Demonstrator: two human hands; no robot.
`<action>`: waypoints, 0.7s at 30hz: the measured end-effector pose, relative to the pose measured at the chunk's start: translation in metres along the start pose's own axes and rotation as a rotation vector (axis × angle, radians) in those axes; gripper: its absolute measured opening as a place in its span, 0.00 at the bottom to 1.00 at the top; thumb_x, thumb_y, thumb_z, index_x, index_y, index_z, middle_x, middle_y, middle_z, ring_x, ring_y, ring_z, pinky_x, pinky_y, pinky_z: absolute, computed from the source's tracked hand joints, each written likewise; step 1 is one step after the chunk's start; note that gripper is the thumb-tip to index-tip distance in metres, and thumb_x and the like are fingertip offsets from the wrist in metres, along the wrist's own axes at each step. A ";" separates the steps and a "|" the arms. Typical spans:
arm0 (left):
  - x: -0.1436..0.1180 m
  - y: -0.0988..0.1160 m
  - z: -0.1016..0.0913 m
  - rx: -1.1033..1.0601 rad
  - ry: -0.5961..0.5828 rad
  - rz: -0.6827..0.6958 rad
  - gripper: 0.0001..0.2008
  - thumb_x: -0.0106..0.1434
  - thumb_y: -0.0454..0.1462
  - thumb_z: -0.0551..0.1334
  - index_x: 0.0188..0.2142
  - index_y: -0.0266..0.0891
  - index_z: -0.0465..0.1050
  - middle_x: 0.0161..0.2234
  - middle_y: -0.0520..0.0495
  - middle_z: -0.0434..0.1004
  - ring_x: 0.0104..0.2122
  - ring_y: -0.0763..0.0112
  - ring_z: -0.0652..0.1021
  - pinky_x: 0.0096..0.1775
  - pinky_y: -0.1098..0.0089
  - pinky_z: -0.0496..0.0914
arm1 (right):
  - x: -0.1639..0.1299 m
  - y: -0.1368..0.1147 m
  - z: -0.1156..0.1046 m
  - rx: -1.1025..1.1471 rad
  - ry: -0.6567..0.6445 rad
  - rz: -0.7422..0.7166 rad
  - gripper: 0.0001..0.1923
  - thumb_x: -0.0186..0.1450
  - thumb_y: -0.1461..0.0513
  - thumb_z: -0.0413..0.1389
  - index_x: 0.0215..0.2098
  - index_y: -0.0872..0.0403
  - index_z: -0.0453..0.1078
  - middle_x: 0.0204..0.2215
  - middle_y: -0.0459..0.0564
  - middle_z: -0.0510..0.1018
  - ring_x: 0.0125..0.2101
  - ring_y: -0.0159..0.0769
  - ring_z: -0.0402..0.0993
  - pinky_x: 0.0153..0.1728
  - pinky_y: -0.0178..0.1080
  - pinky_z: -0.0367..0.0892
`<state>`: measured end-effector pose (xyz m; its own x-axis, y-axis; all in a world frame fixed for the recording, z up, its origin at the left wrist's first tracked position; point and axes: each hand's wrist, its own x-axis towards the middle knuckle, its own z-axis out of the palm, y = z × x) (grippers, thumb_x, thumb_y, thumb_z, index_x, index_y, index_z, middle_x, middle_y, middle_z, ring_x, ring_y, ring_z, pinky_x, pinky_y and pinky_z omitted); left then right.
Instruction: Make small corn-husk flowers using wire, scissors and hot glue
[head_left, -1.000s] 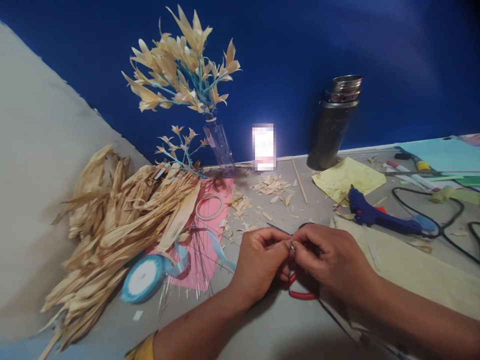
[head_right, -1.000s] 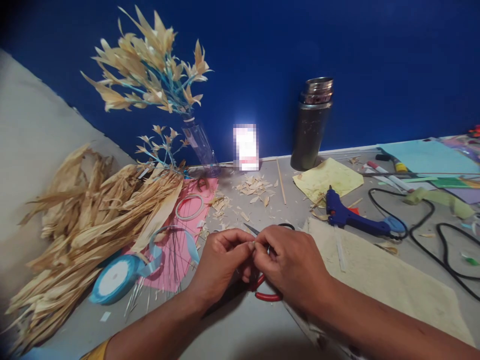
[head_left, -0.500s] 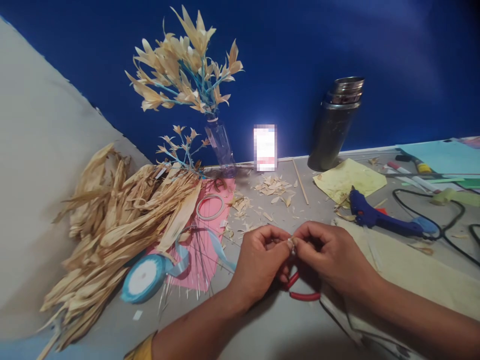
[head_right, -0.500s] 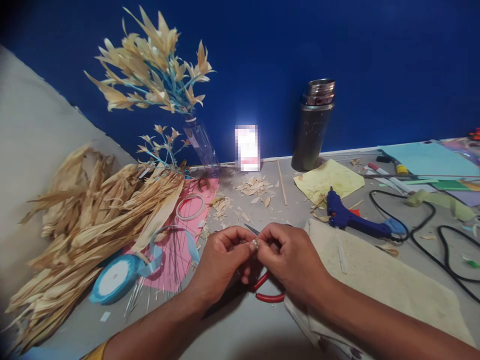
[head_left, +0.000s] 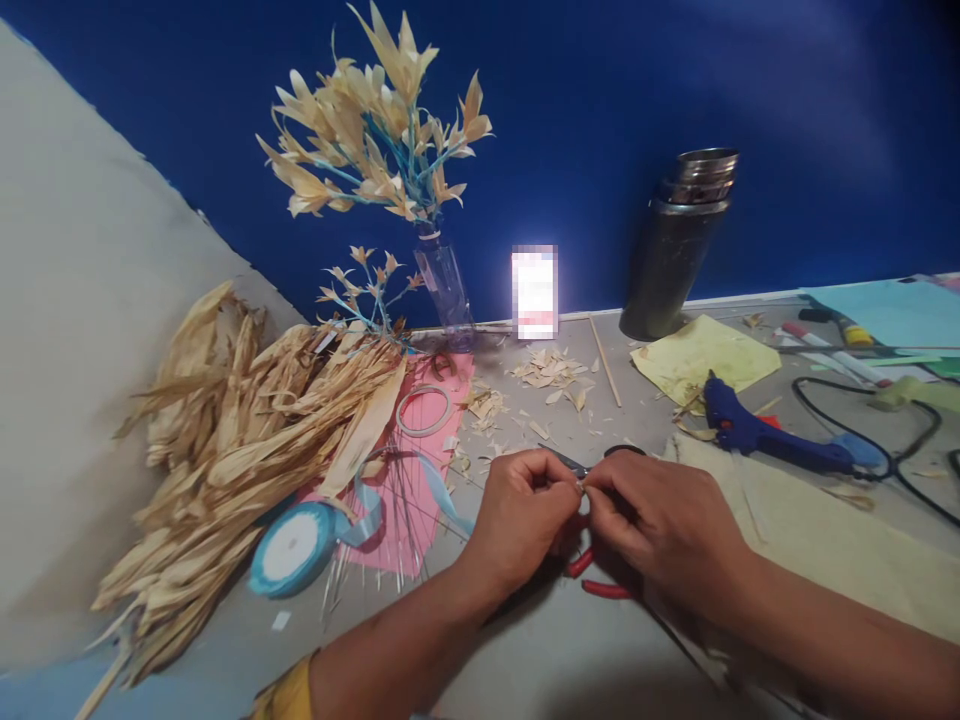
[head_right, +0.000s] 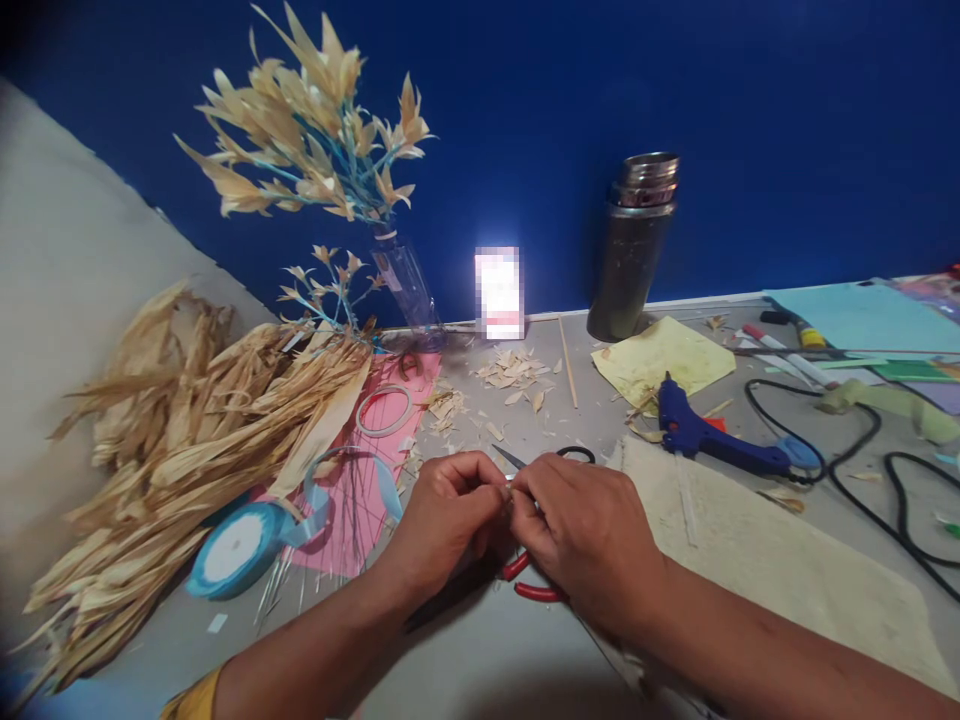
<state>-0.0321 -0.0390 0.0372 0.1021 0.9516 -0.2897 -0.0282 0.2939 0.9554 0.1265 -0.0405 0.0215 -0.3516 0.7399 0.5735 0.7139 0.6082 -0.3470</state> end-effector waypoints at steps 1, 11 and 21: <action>0.001 -0.001 0.000 -0.021 -0.006 -0.005 0.02 0.46 0.34 0.61 0.19 0.39 0.69 0.11 0.56 0.64 0.11 0.79 0.62 0.14 0.77 0.54 | 0.000 0.000 0.000 0.009 0.000 -0.005 0.12 0.66 0.67 0.51 0.27 0.53 0.72 0.21 0.44 0.76 0.20 0.31 0.71 0.26 0.36 0.56; 0.004 -0.002 -0.003 -0.204 -0.087 -0.087 0.05 0.47 0.36 0.64 0.22 0.35 0.73 0.18 0.51 0.73 0.11 0.79 0.67 0.14 0.76 0.61 | 0.001 0.007 0.000 0.073 -0.032 0.006 0.12 0.66 0.67 0.52 0.26 0.53 0.73 0.21 0.43 0.75 0.21 0.30 0.70 0.26 0.36 0.55; 0.003 0.002 -0.004 -0.114 -0.087 -0.059 0.05 0.48 0.36 0.64 0.21 0.37 0.72 0.15 0.53 0.71 0.11 0.79 0.66 0.15 0.76 0.60 | 0.001 0.008 -0.001 0.022 -0.020 -0.085 0.13 0.68 0.67 0.52 0.27 0.54 0.73 0.21 0.45 0.77 0.22 0.33 0.71 0.27 0.37 0.56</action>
<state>-0.0362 -0.0349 0.0376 0.1927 0.9224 -0.3347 -0.1320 0.3624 0.9226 0.1321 -0.0350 0.0203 -0.4226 0.6907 0.5868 0.6676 0.6751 -0.3139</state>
